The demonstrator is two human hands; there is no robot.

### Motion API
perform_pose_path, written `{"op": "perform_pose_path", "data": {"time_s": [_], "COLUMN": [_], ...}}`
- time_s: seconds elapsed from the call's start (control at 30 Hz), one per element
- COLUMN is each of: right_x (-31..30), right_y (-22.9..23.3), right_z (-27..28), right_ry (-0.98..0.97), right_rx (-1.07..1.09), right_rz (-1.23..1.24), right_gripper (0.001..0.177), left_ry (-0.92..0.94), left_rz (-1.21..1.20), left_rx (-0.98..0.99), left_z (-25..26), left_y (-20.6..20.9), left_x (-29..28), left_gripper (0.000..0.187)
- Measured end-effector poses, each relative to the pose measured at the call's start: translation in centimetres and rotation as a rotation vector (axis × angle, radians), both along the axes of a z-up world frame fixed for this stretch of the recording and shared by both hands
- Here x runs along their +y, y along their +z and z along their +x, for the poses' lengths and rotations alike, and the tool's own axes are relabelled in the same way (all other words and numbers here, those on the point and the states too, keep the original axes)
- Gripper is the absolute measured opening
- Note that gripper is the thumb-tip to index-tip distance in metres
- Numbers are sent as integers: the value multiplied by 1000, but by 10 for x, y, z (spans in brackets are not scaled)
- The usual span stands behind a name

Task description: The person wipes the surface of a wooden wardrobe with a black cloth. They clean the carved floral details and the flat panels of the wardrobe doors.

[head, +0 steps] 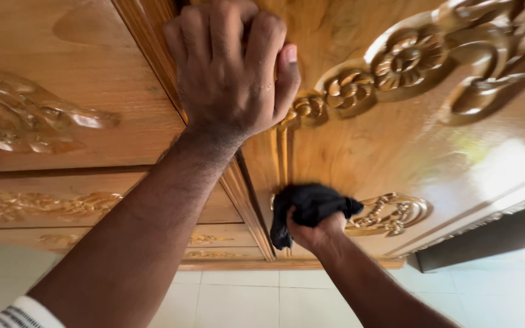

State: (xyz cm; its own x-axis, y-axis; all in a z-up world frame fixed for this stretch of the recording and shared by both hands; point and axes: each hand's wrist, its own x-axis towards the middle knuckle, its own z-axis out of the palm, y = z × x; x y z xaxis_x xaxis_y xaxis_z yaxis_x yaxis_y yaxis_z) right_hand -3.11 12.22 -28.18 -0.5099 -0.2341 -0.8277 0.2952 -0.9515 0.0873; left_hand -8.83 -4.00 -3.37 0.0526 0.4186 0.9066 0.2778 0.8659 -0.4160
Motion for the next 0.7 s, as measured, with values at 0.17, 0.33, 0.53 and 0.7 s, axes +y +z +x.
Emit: {"op": "perform_pose_path", "data": {"time_s": [0.17, 0.33, 0.53, 0.7], "right_x": [-2, -11, -26, -25], "right_y": [107, 130, 56, 13], "right_z": [10, 13, 10, -4], "right_ry": [-1, -3, 34, -20], "right_rx": [145, 205, 119, 58], "right_rz": [-29, 55, 144, 87], "right_gripper": [53, 55, 53, 62], "left_ry": [-54, -3, -14, 16], "left_rz": [-32, -109, -97, -45], "left_rx": [-76, -56, -69, -31], "left_z": [5, 10, 3, -1], "left_y": [1, -5, -6, -13], "left_x": [-6, -15, -14, -8], "left_gripper": [13, 16, 17, 16]}}
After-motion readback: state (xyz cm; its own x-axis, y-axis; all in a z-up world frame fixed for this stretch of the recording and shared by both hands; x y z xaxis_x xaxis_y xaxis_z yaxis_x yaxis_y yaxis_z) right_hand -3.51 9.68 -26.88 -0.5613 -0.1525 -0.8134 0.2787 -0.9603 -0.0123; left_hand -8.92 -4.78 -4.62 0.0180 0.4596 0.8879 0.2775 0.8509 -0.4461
